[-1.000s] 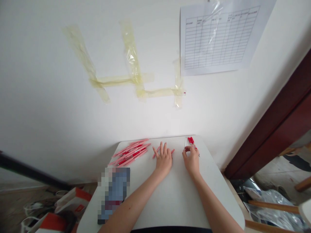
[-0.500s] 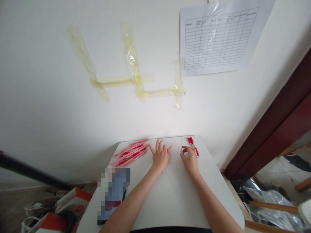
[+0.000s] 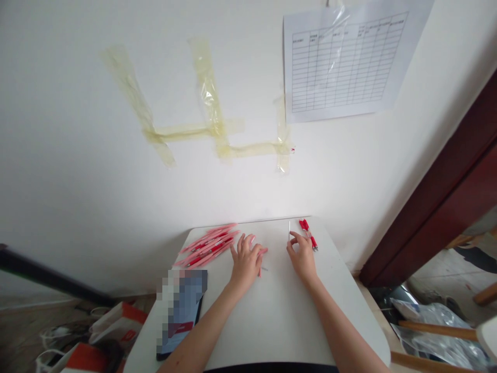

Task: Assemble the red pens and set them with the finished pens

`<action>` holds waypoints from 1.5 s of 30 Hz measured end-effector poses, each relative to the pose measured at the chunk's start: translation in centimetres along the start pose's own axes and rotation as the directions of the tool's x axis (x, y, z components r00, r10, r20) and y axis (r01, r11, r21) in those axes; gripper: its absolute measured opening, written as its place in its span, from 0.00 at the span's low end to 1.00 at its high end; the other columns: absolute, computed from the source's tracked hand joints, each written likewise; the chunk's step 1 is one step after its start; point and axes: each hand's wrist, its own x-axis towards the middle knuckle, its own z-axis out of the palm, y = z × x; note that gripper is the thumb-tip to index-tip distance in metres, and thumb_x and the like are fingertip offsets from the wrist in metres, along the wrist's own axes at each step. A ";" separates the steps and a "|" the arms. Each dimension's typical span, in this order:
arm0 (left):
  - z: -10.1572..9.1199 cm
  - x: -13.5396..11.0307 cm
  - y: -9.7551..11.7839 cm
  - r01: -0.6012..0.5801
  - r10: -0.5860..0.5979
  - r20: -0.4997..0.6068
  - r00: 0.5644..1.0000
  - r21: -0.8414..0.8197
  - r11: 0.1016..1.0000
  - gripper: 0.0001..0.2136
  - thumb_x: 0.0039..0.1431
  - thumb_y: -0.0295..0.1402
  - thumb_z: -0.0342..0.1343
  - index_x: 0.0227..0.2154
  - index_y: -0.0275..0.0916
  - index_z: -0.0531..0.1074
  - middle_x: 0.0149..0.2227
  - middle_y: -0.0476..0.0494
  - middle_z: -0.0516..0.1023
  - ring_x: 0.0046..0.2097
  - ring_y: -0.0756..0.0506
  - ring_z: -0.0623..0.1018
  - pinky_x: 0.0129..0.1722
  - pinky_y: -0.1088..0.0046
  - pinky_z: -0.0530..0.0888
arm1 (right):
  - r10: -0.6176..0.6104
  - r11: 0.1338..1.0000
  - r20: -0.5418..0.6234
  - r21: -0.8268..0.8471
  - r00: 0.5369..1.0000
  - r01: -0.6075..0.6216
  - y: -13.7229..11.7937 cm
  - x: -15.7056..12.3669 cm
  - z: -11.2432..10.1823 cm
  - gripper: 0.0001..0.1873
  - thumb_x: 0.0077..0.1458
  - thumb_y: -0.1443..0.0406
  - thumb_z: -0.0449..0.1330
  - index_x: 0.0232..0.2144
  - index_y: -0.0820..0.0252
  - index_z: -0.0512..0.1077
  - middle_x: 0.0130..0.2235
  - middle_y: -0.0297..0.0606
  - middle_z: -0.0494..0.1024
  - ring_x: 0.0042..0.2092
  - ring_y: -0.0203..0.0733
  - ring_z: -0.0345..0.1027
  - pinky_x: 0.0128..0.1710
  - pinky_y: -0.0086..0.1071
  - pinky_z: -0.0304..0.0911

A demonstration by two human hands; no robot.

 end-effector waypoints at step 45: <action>1.9 0.6 4.2 0.015 0.004 -0.153 0.988 0.120 0.993 0.09 0.61 0.21 0.51 0.40 0.38 0.72 0.60 0.36 0.72 0.68 0.32 0.63 0.64 0.26 0.54 | 0.038 0.996 -0.005 0.079 0.999 -0.037 -0.3 -0.4 0.5 0.10 0.54 0.57 0.58 0.34 0.55 0.73 0.37 0.42 0.79 0.44 0.51 0.70 0.49 0.46 0.64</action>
